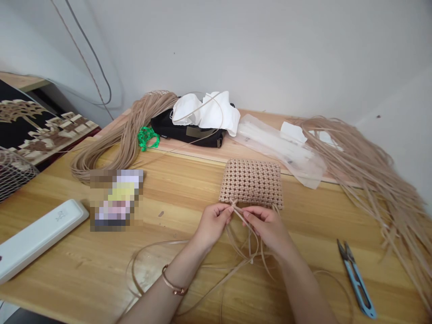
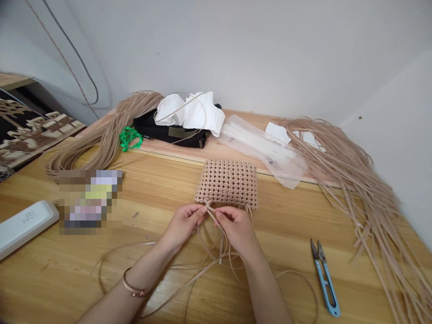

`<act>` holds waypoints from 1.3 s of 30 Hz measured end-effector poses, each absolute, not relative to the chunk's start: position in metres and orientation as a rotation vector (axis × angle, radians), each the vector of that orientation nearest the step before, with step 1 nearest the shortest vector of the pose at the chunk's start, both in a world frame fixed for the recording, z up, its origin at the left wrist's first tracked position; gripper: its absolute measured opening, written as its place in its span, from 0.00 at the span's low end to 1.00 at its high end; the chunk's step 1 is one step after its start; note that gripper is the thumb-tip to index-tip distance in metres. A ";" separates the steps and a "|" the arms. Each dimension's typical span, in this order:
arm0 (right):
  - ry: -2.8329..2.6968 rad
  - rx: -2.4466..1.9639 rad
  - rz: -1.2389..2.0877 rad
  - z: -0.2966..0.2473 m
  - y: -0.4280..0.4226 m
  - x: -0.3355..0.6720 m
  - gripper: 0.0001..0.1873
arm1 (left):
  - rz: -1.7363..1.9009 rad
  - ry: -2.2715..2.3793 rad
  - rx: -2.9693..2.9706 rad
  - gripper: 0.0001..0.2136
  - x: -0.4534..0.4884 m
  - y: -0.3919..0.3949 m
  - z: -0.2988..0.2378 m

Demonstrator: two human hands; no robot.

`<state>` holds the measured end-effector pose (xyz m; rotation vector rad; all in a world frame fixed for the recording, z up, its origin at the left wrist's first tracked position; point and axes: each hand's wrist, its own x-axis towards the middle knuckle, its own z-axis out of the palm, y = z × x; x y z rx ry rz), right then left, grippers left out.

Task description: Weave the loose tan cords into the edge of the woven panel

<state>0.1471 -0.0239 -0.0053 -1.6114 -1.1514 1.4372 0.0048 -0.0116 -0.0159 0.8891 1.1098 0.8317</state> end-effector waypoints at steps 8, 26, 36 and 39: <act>-1.109 -1.614 1.444 -0.005 -0.024 0.147 0.10 | 0.853 1.133 0.873 0.14 0.007 -0.011 -0.017; -1.020 -1.600 1.456 -0.004 -0.026 0.146 0.12 | 0.878 1.124 0.887 0.14 0.009 -0.010 -0.017; -1.122 -1.549 1.412 -0.007 -0.026 0.150 0.14 | 0.827 1.160 1.030 0.16 0.008 -0.009 -0.019; -1.138 -1.591 1.400 -0.006 -0.026 0.151 0.14 | 0.831 1.160 1.049 0.16 0.008 -0.009 -0.019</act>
